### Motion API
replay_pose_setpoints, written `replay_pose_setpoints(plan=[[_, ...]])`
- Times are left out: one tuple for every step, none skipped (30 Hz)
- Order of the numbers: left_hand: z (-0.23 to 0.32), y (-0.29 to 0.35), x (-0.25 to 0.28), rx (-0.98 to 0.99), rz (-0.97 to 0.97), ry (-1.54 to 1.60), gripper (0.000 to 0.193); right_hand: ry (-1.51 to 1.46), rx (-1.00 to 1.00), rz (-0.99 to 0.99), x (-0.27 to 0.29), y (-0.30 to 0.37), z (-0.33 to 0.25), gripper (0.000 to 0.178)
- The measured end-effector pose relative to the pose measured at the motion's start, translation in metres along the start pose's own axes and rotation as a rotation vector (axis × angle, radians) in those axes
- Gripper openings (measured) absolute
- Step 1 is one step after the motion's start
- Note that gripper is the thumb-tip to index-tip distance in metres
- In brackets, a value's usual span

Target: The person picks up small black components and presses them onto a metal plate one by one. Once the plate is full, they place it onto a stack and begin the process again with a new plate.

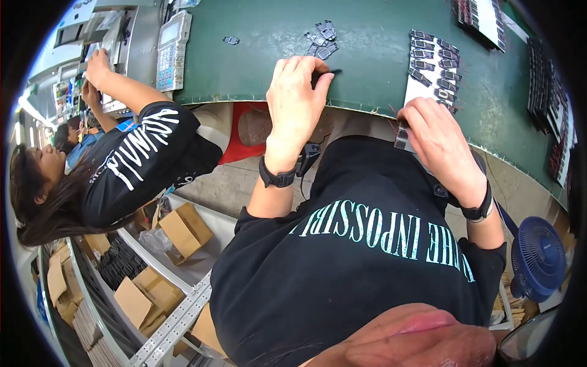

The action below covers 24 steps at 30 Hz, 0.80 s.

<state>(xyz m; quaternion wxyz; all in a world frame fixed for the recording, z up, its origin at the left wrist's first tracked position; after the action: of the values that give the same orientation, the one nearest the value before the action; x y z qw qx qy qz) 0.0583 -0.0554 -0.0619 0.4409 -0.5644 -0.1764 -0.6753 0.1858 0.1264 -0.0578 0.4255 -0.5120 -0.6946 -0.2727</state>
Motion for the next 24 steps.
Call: replay_pose_setpoints(plan=[[0.000,0.001,-0.003,0.003,-0.029,0.011,0.019,-0.011,-0.007,-0.039,-0.001,-0.002,0.001,0.035],[0.000,0.000,-0.006,0.007,-0.057,0.021,0.021,-0.022,-0.013,-0.078,-0.001,-0.004,0.003,0.036],[-0.001,0.003,-0.007,0.009,-0.061,0.023,0.021,-0.024,-0.015,-0.081,-0.002,-0.005,0.003,0.036],[-0.001,0.006,-0.007,-0.020,-0.044,0.057,0.022,-0.028,-0.016,-0.091,-0.003,-0.007,0.004,0.038],[-0.001,0.008,-0.006,-0.048,-0.026,0.091,0.023,-0.030,-0.017,-0.100,-0.004,-0.009,0.005,0.039],[-0.001,0.009,-0.005,-0.076,-0.008,0.125,0.024,-0.033,-0.017,-0.110,-0.005,-0.010,0.005,0.040],[-0.002,0.009,-0.005,-0.074,-0.009,0.127,0.024,-0.033,-0.017,-0.113,-0.006,-0.012,0.006,0.040],[-0.004,0.010,-0.004,-0.056,-0.006,0.128,0.024,-0.059,-0.007,-0.073,-0.005,-0.012,0.005,0.039],[-0.006,0.009,-0.003,-0.039,-0.004,0.129,0.024,-0.085,0.002,-0.032,-0.004,-0.013,0.005,0.037],[-0.008,0.009,-0.001,-0.022,-0.001,0.131,0.024,-0.110,0.012,0.008,-0.001,-0.013,0.006,0.036],[-0.011,0.007,-0.001,-0.019,0.000,0.132,0.024,-0.109,0.012,0.005,0.000,-0.015,0.007,0.036],[-0.014,0.004,-0.003,-0.029,-0.003,0.126,0.025,-0.106,0.033,-0.007,0.000,-0.018,0.008,0.035],[-0.016,0.001,-0.006,-0.039,-0.010,0.125,0.026,-0.102,0.047,-0.022,0.002,-0.020,0.010,0.034],[-0.016,-0.003,-0.007,-0.050,-0.017,0.126,0.028,-0.098,0.061,-0.037,0.003,-0.022,0.012,0.032],[-0.019,-0.007,-0.007,-0.049,-0.020,0.135,0.028,-0.096,0.053,-0.043,0.005,-0.025,0.014,0.032],[-0.020,-0.011,-0.005,-0.081,-0.008,0.105,0.028,-0.075,0.044,-0.056,0.007,-0.030,0.016,0.031],[-0.021,-0.016,-0.002,-0.113,0.003,0.077,0.028,-0.054,0.035,-0.069,0.009,-0.036,0.017,0.029],[-0.020,-0.025,0.002,-0.144,0.018,0.046,0.029,-0.031,0.029,-0.083,0.014,-0.044,0.018,0.028],[-0.021,-0.033,0.004,-0.141,0.017,0.057,0.029,-0.027,0.023,-0.091,0.021,-0.053,0.021,0.028],[-0.027,-0.042,0.007,-0.073,0.025,0.172,0.027,-0.033,0.031,-0.093,0.028,-0.062,0.023,0.027],[-0.033,-0.050,0.010,-0.003,0.032,0.286,0.025,-0.039,0.039,-0.095,0.035,-0.072,0.025,0.026],[-0.038,-0.058,0.012,0.068,0.039,0.399,0.023,-0.046,0.048,-0.097,0.041,-0.081,0.028,0.025],[-0.038,-0.067,0.012,0.071,0.041,0.407,0.023,-0.041,0.046,-0.104,0.045,-0.090,0.032,0.025],[-0.040,-0.077,0.012,0.112,0.049,0.550,0.023,-0.056,0.037,-0.106,0.049,-0.098,0.036,0.025]])
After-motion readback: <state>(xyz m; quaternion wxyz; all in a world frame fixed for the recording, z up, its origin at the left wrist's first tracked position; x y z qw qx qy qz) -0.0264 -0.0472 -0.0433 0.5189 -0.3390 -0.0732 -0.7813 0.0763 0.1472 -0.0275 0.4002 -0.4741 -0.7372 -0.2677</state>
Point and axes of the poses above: each hand's wrist, its own y-axis away from the middle knuckle, its own x-axis out of the back of the hand, z = x × y, the point moved 6 cm from there along -y, towards the middle knuckle, and after that the axes turned 9 degrees about -z, right-handed, at the moved point
